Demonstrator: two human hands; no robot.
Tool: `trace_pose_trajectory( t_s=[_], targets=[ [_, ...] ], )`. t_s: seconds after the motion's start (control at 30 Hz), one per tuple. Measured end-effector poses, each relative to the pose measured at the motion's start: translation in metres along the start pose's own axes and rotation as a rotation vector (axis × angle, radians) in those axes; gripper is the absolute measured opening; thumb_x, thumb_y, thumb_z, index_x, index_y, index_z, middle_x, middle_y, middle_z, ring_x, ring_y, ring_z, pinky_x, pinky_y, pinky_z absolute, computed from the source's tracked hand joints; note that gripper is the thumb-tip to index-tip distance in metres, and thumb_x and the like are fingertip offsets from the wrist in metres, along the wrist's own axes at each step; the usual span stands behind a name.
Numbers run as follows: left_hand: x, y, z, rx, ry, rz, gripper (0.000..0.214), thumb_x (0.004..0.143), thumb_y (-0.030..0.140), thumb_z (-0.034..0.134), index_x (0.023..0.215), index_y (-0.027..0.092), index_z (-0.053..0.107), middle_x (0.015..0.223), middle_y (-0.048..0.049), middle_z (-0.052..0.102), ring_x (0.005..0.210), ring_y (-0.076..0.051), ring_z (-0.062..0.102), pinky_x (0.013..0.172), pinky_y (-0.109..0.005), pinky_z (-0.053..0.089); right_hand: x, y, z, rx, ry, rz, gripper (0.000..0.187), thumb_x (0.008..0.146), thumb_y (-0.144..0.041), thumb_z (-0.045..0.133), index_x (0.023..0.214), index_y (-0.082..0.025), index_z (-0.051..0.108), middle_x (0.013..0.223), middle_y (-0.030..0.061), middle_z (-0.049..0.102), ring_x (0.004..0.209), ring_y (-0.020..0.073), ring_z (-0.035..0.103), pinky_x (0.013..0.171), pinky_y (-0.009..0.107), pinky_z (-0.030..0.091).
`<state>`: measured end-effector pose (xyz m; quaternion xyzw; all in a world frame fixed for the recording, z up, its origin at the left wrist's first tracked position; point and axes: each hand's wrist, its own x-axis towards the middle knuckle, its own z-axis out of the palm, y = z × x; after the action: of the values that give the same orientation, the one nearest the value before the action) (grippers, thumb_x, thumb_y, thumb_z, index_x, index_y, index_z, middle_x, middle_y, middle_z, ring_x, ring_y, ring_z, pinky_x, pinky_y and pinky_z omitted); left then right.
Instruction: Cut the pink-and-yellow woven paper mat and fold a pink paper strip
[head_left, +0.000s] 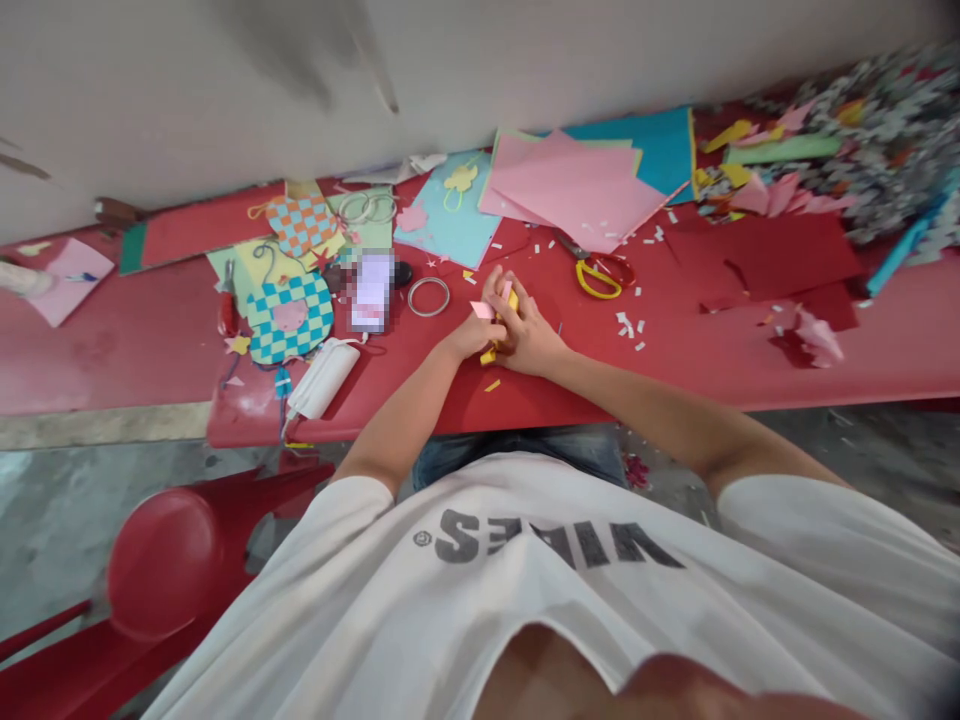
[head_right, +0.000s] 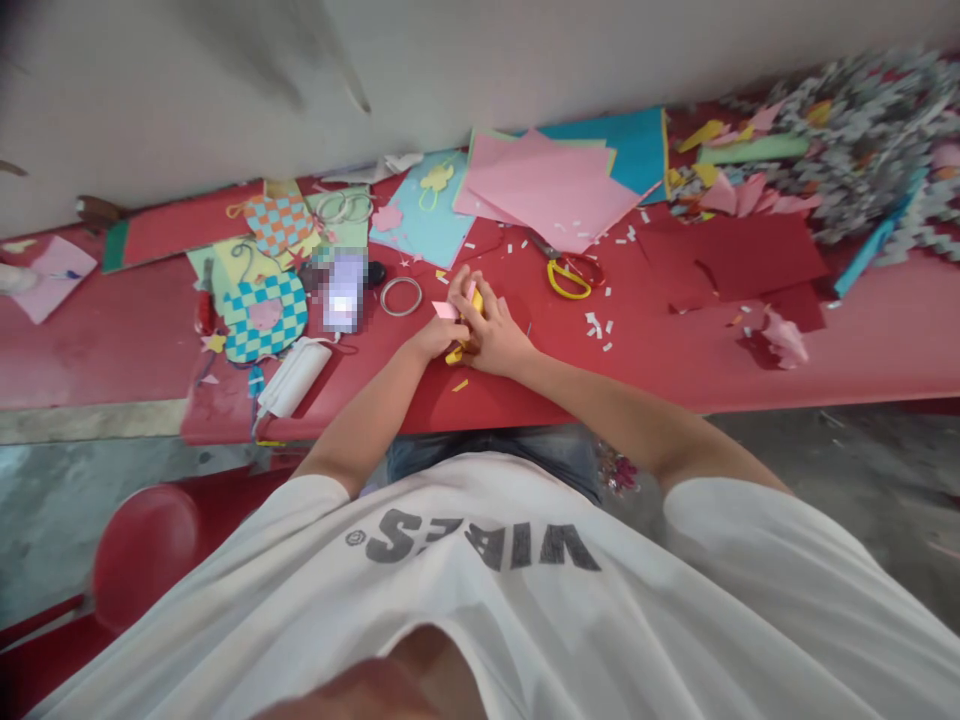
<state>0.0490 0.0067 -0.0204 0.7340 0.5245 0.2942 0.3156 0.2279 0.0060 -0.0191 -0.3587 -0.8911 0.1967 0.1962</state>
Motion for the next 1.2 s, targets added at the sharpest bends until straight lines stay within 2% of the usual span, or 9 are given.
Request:
trace_pose_trajectory(
  t_s=[0.13,0.23,0.33,0.47,0.63,0.73,0.87,1.1,1.2],
  targets=[
    [0.010,-0.007,-0.013,-0.280,0.086,-0.141,0.090,0.101,0.030,0.037,0.180,0.031,-0.005,0.188,-0.0093,0.028,0.169,-0.021,0.042,0.118,-0.048,0.059,0.020,0.001,0.008,0.003,0.005,-0.011,0.078,0.096,-0.044,0.074,0.163,-0.016,0.046,0.165,0.0282,0.045,0.151,0.0461,0.048,0.123,0.067,0.042],
    [0.015,-0.008,-0.023,-0.421,0.099,-0.103,0.083,0.107,0.055,0.027,0.181,0.025,0.003,0.187,-0.0143,0.028,0.171,-0.023,0.039,0.127,-0.050,0.050,0.027,0.003,0.010,-0.035,-0.020,-0.053,0.050,0.100,-0.035,0.065,0.144,-0.013,0.062,0.144,0.0260,0.062,0.128,0.0399,0.061,0.115,0.058,0.047],
    [0.015,-0.010,-0.026,-0.636,0.149,-0.045,0.082,0.105,0.067,0.027,0.174,0.024,0.031,0.184,-0.0155,0.036,0.169,-0.027,0.043,0.130,-0.050,0.045,0.040,0.011,0.007,-0.053,-0.043,-0.056,0.032,0.101,-0.026,0.054,0.126,-0.014,0.070,0.123,0.0214,0.071,0.106,0.0324,0.066,0.099,0.046,0.052],
    [0.014,-0.012,-0.015,-0.952,0.250,-0.115,0.069,0.099,0.069,0.053,0.147,0.021,0.065,0.165,-0.0153,0.061,0.158,-0.034,0.056,0.129,-0.051,0.045,0.061,0.023,0.004,0.048,0.105,0.011,0.021,0.093,-0.021,0.052,0.101,-0.019,0.071,0.097,0.0118,0.076,0.084,0.0265,0.067,0.076,0.037,0.046],
    [0.018,0.001,0.011,-0.848,0.337,-0.114,0.064,0.093,0.074,0.069,0.132,0.023,0.074,0.140,-0.0114,0.076,0.144,-0.031,0.066,0.128,-0.048,0.048,0.070,0.022,0.001,0.069,0.280,0.119,0.026,0.092,-0.044,0.059,0.094,-0.021,0.071,0.078,0.0074,0.075,0.069,0.0237,0.061,0.065,0.034,0.036],
    [0.016,0.007,0.014,-0.871,0.351,-0.143,0.069,0.095,0.080,0.065,0.131,0.022,0.072,0.134,-0.0121,0.078,0.137,-0.031,0.071,0.121,-0.048,0.055,0.071,0.023,-0.006,0.090,0.291,0.113,0.028,0.092,-0.049,0.061,0.083,-0.022,0.066,0.074,0.0059,0.072,0.066,0.0217,0.059,0.065,0.034,0.036],
    [0.008,0.004,0.000,-0.923,0.329,-0.255,0.080,0.098,0.088,0.044,0.136,0.022,0.068,0.140,-0.0154,0.077,0.138,-0.032,0.072,0.113,-0.049,0.062,0.074,0.032,-0.016,0.189,0.271,0.161,0.013,0.087,-0.033,0.063,0.080,-0.023,0.057,0.070,0.0024,0.065,0.063,0.0198,0.055,0.064,0.034,0.039],
    [-0.001,0.001,-0.015,-0.699,0.427,-0.170,0.066,0.107,0.075,0.043,0.132,0.020,0.072,0.140,-0.0167,0.078,0.136,-0.031,0.075,0.122,-0.054,0.057,0.063,0.044,-0.023,0.280,0.408,0.071,0.030,0.095,-0.024,0.054,0.123,-0.022,0.066,0.127,0.0149,0.075,0.111,0.0315,0.073,0.097,0.047,0.059],
    [-0.009,0.012,-0.024,-0.404,0.419,-0.124,0.054,0.106,0.064,0.058,0.134,0.020,0.072,0.138,-0.0150,0.079,0.130,-0.029,0.077,0.117,-0.050,0.060,0.060,0.050,-0.024,0.404,0.330,0.090,0.027,0.100,-0.029,0.056,0.121,-0.023,0.072,0.119,0.0118,0.081,0.105,0.0300,0.077,0.096,0.046,0.060]
  ],
)
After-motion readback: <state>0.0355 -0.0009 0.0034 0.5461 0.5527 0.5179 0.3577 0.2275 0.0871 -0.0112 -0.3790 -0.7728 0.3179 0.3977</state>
